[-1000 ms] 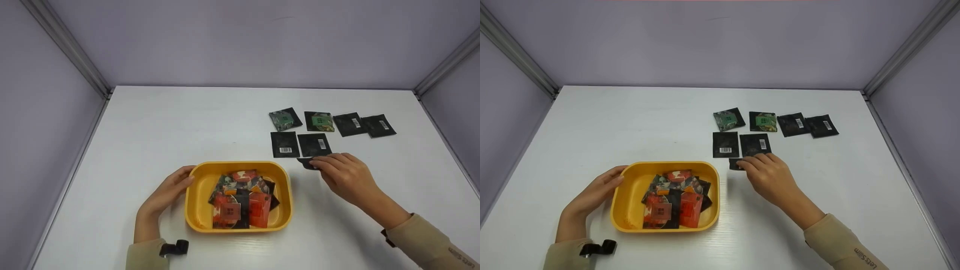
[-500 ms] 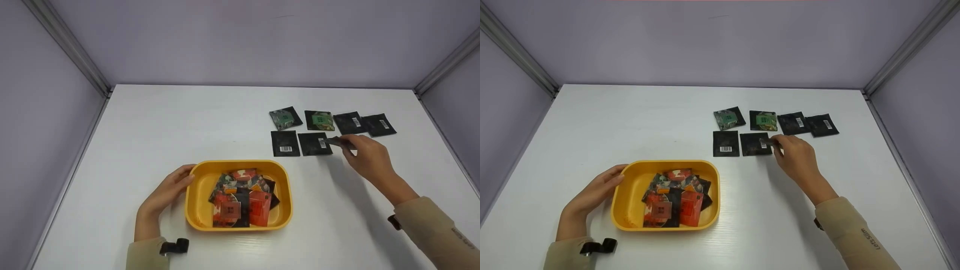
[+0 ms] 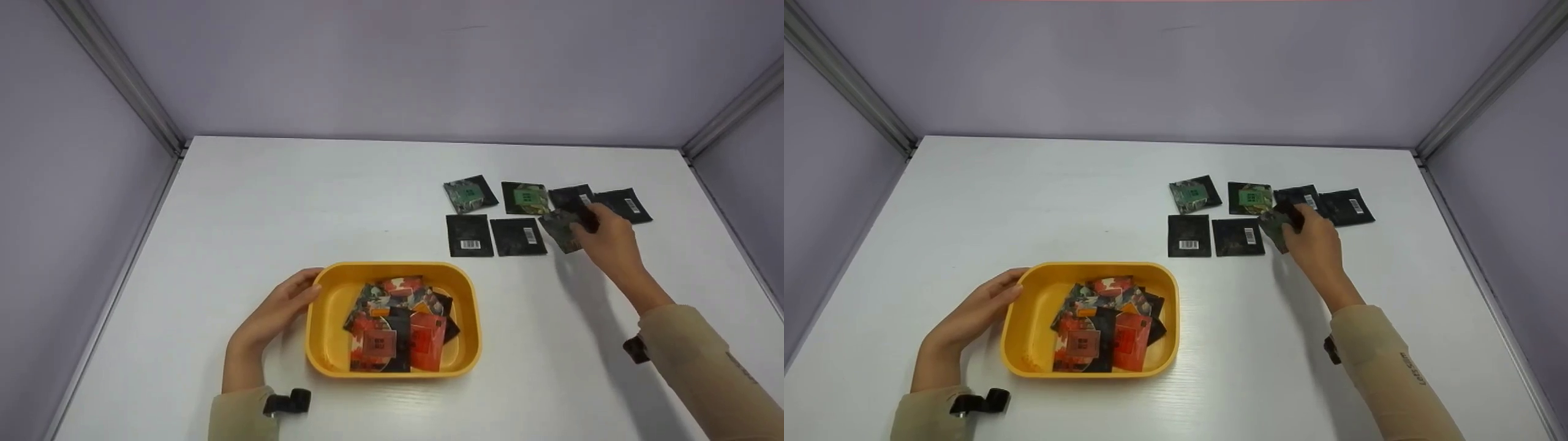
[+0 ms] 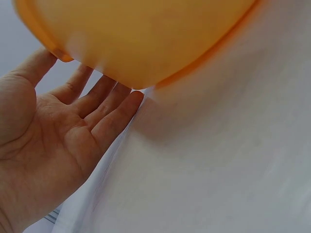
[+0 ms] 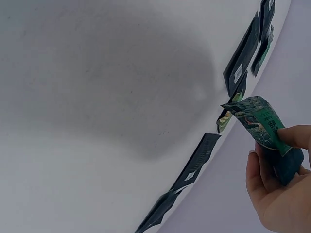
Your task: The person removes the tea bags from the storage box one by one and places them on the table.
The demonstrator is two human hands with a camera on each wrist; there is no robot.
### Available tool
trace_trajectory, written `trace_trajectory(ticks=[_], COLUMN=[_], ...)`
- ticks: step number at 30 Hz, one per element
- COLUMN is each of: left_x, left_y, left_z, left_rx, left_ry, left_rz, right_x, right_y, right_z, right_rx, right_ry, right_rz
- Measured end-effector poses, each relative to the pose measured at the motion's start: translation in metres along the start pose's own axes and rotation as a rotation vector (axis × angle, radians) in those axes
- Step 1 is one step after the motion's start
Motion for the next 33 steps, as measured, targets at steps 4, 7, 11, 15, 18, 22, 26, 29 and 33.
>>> trace_trajectory(ticks=[4, 7, 11, 15, 18, 22, 26, 29, 33], left_x=[0.0, 0.001, 0.002, 0.002, 0.002, 0.001, 0.002, 0.002, 0.003], left_y=[-0.001, -0.001, 0.001, 0.001, 0.001, 0.0, 0.0, 0.001, 0.001], left_z=[0.0, 0.0, 0.0, 0.001, 0.001, 0.0, 0.001, 0.001, 0.001], left_rx=[-0.002, 0.001, 0.024, 0.04, 0.029, 0.015, 0.021, 0.023, 0.02], left_ry=[-0.001, -0.007, -0.035, -0.05, -0.038, -0.022, -0.029, -0.032, -0.028], left_rz=[-0.005, -0.001, -0.026, -0.038, -0.029, -0.022, -0.021, -0.018, -0.01], right_x=[-0.008, -0.013, -0.019, -0.022, -0.023, -0.025, -0.029, -0.033, -0.035], right_y=[-0.001, -0.002, -0.005, -0.008, -0.011, -0.013, -0.016, -0.018, -0.021], right_z=[0.008, 0.013, 0.018, 0.019, 0.017, 0.016, 0.016, 0.015, 0.015], right_rx=[0.056, 0.095, 0.143, 0.145, 0.132, 0.142, 0.158, 0.152, 0.125], right_ry=[-0.106, -0.194, -0.29, -0.33, -0.347, -0.372, -0.373, -0.356, -0.336], right_rz=[0.058, 0.072, 0.112, 0.1, 0.059, -0.009, -0.085, -0.116, -0.133])
Point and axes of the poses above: each hand's wrist, its own z-axis towards the middle knuckle, its own y-axis out of the back of the hand, x = y × z, the point moved 1 cm from there along z, towards the middle knuckle, and after that the axes turned 11 degrees about -y, right-handed, at the moved point
